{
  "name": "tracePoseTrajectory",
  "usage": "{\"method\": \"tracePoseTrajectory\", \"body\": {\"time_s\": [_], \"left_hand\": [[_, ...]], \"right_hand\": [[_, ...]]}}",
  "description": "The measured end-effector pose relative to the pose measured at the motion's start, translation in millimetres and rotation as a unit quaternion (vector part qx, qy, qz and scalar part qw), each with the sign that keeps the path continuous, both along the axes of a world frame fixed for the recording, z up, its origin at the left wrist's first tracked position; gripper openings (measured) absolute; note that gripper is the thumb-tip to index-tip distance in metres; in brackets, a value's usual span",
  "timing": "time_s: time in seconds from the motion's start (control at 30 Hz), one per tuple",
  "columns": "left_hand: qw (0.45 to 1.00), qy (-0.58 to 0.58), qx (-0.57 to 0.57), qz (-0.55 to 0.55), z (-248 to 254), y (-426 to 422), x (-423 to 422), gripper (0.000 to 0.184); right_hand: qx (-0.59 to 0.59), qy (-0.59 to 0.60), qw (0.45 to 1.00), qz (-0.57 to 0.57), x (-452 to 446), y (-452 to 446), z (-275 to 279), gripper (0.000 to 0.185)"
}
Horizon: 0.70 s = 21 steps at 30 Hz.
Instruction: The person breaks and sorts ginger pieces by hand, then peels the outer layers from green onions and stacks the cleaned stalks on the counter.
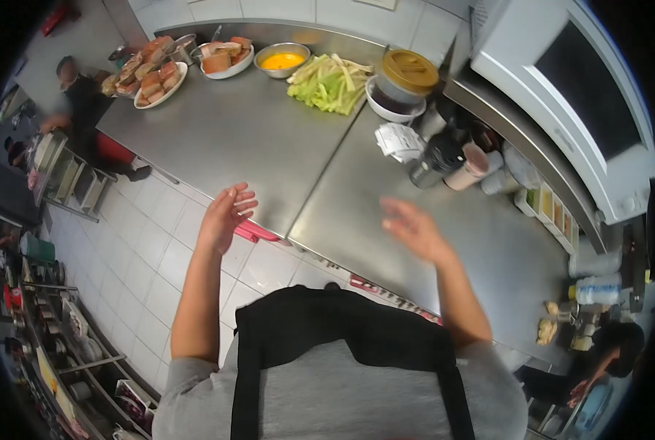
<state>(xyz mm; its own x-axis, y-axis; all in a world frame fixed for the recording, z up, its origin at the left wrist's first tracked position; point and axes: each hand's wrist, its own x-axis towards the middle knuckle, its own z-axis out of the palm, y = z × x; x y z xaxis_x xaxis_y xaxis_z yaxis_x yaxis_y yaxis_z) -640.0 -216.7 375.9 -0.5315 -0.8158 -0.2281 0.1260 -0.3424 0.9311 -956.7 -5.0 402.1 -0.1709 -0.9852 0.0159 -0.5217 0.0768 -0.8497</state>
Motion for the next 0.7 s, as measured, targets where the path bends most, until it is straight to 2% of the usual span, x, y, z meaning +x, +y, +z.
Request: {"method": "tracePoseTrajectory", "body": {"time_s": [0.1,0.17,0.23,0.3,0.4,0.5,0.6,0.7], "left_hand": [[0.999,-0.030,0.000,0.016,-0.6,-14.2,23.6,0.045],[0.998,-0.050,0.000,0.041,-7.9,-38.3,43.3,0.049],[0.998,-0.043,0.008,0.050,-11.4,-72.4,54.2,0.050],[0.999,-0.036,0.007,0.032,-19.1,-114.3,57.6,0.051],[0.999,-0.020,0.022,-0.037,-29.5,-181.2,31.7,0.050],[0.994,-0.025,0.030,-0.103,-34.0,-235.0,-18.4,0.050],[0.989,-0.029,0.034,-0.142,-39.1,-281.4,-78.6,0.057],[0.990,0.022,0.098,-0.103,-35.1,-318.3,-139.6,0.062]], "right_hand": [[-0.032,0.112,0.993,-0.012,-24.1,-94.5,29.8,0.050],[-0.097,0.260,0.961,-0.015,-43.5,-160.6,38.4,0.049],[-0.110,0.304,0.945,-0.037,-71.0,-229.5,29.5,0.047],[0.016,0.337,0.940,-0.046,-76.6,-277.0,49.5,0.042],[0.011,0.429,0.894,-0.128,-130.2,-358.4,-0.7,0.037],[0.053,0.507,0.843,-0.175,-137.7,-398.4,-9.1,0.045],[0.152,0.498,0.829,-0.205,-120.1,-417.4,5.8,0.037],[0.210,0.484,0.823,-0.210,-130.4,-429.4,1.4,0.028]]}}
